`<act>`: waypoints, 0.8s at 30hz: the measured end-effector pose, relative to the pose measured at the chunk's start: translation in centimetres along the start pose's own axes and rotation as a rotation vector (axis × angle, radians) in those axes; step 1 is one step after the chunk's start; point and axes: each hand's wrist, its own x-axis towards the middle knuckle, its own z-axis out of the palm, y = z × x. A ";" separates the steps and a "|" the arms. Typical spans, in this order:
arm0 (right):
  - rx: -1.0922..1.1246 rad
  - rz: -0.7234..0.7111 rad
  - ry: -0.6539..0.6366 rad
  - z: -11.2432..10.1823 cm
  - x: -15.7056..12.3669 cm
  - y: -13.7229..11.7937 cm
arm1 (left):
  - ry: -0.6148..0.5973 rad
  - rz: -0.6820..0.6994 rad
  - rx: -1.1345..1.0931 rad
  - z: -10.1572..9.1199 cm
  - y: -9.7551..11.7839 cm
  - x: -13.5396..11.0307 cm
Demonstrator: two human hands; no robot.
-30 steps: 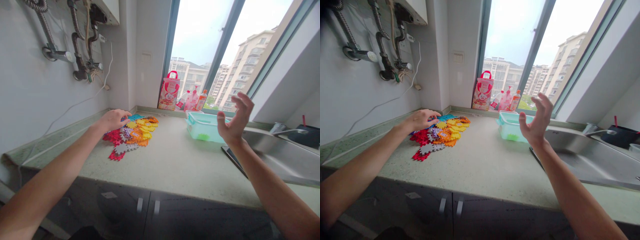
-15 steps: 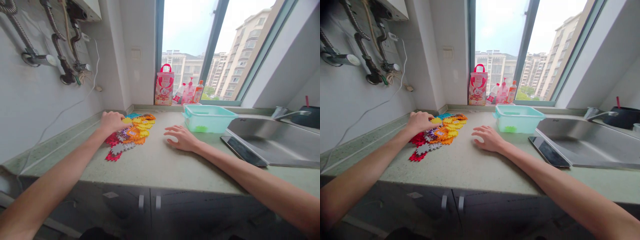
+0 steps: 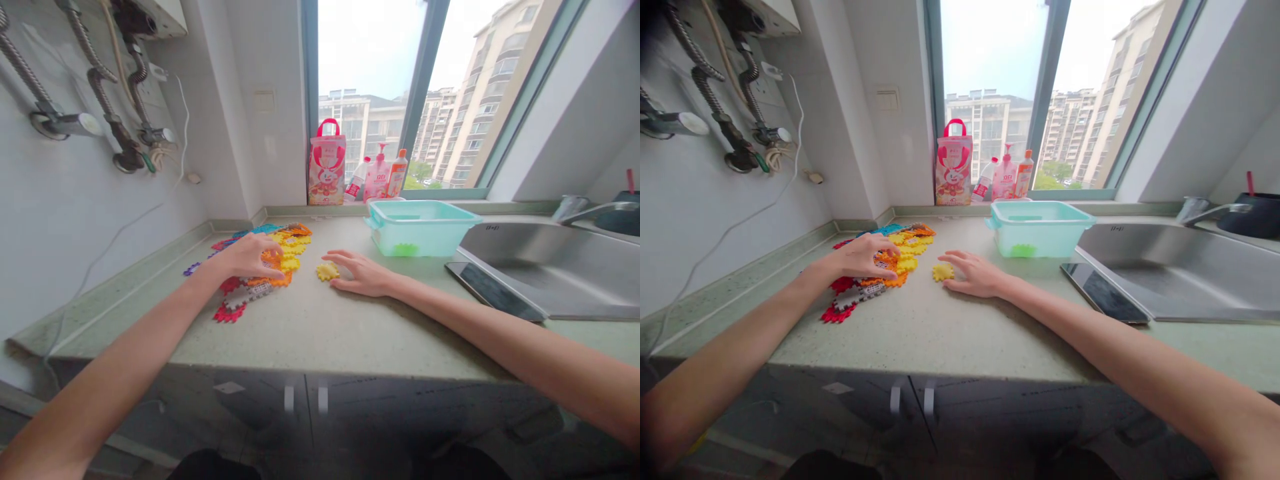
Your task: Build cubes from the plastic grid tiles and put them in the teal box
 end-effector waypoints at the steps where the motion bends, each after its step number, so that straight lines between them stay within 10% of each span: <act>1: 0.002 0.010 -0.007 0.3 0.7 0.0 | -0.008 0.005 -0.008 -0.1 -0.3 -0.2; 9: 0.003 -0.106 -0.101 2.9 7.4 -2.1 | 0.012 -0.017 0.001 0.5 -0.8 -0.8; 24: -0.055 -0.163 -0.080 3.4 6.9 -3.0 | -0.017 -0.062 -0.099 0.8 -1.3 -1.6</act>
